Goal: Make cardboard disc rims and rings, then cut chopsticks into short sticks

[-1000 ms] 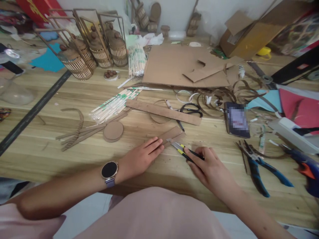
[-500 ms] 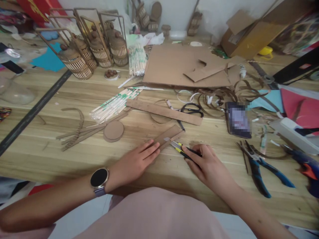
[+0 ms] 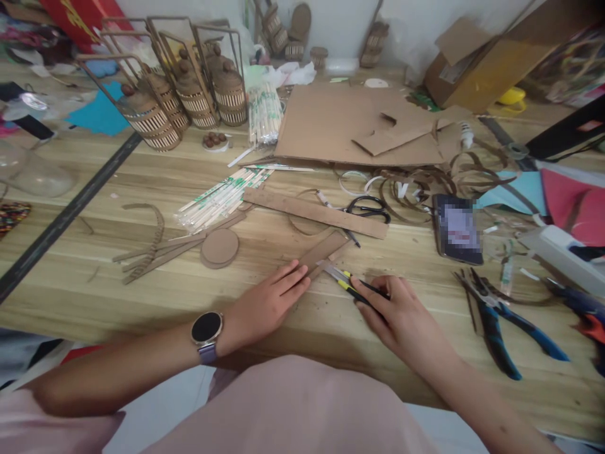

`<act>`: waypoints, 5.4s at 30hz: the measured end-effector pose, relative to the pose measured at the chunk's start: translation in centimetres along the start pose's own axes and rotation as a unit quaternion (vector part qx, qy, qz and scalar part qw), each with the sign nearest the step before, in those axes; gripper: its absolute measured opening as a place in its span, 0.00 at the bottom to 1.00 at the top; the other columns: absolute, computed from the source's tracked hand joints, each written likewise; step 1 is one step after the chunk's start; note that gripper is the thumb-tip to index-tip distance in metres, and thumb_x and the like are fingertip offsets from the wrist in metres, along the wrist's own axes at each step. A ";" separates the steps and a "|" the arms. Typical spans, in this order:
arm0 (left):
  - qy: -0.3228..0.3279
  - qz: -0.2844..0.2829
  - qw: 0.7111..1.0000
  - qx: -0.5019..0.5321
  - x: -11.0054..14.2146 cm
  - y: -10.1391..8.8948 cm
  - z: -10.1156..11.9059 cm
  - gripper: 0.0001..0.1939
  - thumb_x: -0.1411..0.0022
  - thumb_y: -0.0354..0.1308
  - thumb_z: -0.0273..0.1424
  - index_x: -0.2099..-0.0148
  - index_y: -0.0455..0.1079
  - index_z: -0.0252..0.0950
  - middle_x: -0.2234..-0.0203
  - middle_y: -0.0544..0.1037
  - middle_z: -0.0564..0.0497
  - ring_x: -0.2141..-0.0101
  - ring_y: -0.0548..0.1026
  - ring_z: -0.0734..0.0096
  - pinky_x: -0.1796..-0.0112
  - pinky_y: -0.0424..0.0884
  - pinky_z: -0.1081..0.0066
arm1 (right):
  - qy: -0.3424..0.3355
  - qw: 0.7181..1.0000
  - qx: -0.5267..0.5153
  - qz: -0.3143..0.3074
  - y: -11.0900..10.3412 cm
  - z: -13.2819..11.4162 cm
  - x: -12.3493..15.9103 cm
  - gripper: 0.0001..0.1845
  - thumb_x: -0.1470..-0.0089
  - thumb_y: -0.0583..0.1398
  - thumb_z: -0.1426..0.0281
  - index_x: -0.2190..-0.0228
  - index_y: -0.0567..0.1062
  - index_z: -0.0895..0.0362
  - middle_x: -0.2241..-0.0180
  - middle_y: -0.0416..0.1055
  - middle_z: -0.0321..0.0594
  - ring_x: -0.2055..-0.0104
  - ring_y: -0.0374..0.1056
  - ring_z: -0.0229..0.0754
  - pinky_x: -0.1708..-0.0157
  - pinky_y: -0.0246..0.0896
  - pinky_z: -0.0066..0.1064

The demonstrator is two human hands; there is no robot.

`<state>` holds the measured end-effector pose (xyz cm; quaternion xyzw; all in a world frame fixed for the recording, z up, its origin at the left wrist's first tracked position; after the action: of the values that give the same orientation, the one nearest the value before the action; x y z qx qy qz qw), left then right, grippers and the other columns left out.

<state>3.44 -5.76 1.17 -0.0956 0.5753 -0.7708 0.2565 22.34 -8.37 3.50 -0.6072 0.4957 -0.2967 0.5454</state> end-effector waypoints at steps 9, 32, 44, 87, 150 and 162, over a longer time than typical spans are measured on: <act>0.021 0.014 1.000 0.002 -1.8 -0.7 0.1 0.22 0.30 0.42 0.21 0.36 0.59 0.27 0.35 0.61 0.34 0.32 0.50 0.55 0.38 0.62 0.53 | -0.022 0.999 0.017 0.017 -0.2 1.7 -0.6 0.21 0.36 0.53 0.65 0.47 0.75 0.60 0.63 0.65 0.48 0.61 0.65 0.48 0.62 0.70 0.40; 0.047 0.032 0.996 -0.065 0.4 -0.4 0.3 0.20 0.29 0.39 0.20 0.39 0.61 0.24 0.42 0.70 0.34 0.39 0.65 0.55 0.43 0.68 0.54 | -0.005 0.999 0.042 -0.004 -0.1 -0.8 0.2 0.22 0.36 0.51 0.65 0.47 0.75 0.60 0.62 0.65 0.51 0.60 0.65 0.51 0.63 0.73 0.45; 0.031 -0.042 0.998 -0.031 -1.2 -2.2 -0.8 0.16 0.29 0.47 0.27 0.44 0.68 0.30 0.43 0.70 0.38 0.44 0.69 0.57 0.45 0.70 0.58 | -0.005 1.000 0.013 -0.009 0.4 -1.8 -0.1 0.23 0.35 0.50 0.64 0.47 0.75 0.57 0.62 0.66 0.51 0.58 0.65 0.52 0.63 0.72 0.45; 0.143 -0.249 0.958 0.006 -7.3 -0.6 -2.7 0.27 0.29 0.44 0.31 0.32 0.53 0.24 0.31 0.51 0.41 0.31 0.46 0.65 0.33 0.41 0.68 | -0.089 0.995 0.041 -0.010 0.7 -5.6 1.7 0.19 0.38 0.53 0.70 0.49 0.75 0.57 0.61 0.68 0.50 0.60 0.68 0.48 0.66 0.72 0.37; 0.063 -0.159 0.981 -0.088 -7.5 0.6 -4.0 0.30 0.28 0.39 0.35 0.28 0.43 0.32 0.29 0.44 0.48 0.31 0.40 0.64 0.34 0.37 0.63 | -0.174 0.983 0.043 -0.027 3.8 -9.7 -0.7 0.23 0.41 0.55 0.76 0.46 0.72 0.50 0.64 0.69 0.44 0.63 0.68 0.46 0.73 0.64 0.29; -0.017 -0.058 0.989 -0.133 -6.3 -2.4 -2.7 0.19 0.32 0.53 0.39 0.49 0.71 0.27 0.40 0.67 0.34 0.41 0.63 0.51 0.45 0.62 0.59 | -0.145 0.989 -0.008 -0.025 -0.4 -2.7 2.8 0.20 0.37 0.52 0.71 0.47 0.74 0.50 0.60 0.71 0.47 0.58 0.71 0.47 0.60 0.71 0.39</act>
<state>6.89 0.19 3.53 -0.1749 0.6617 -0.6994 0.2060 20.97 -11.98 3.95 -0.6603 0.3982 -0.2150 0.5994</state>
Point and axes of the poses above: each hand's wrist, its own x-axis away from the middle knuckle, its own y-axis out of the palm, z = x × y, the point moved 8 cm from there along -x, towards the middle knuckle
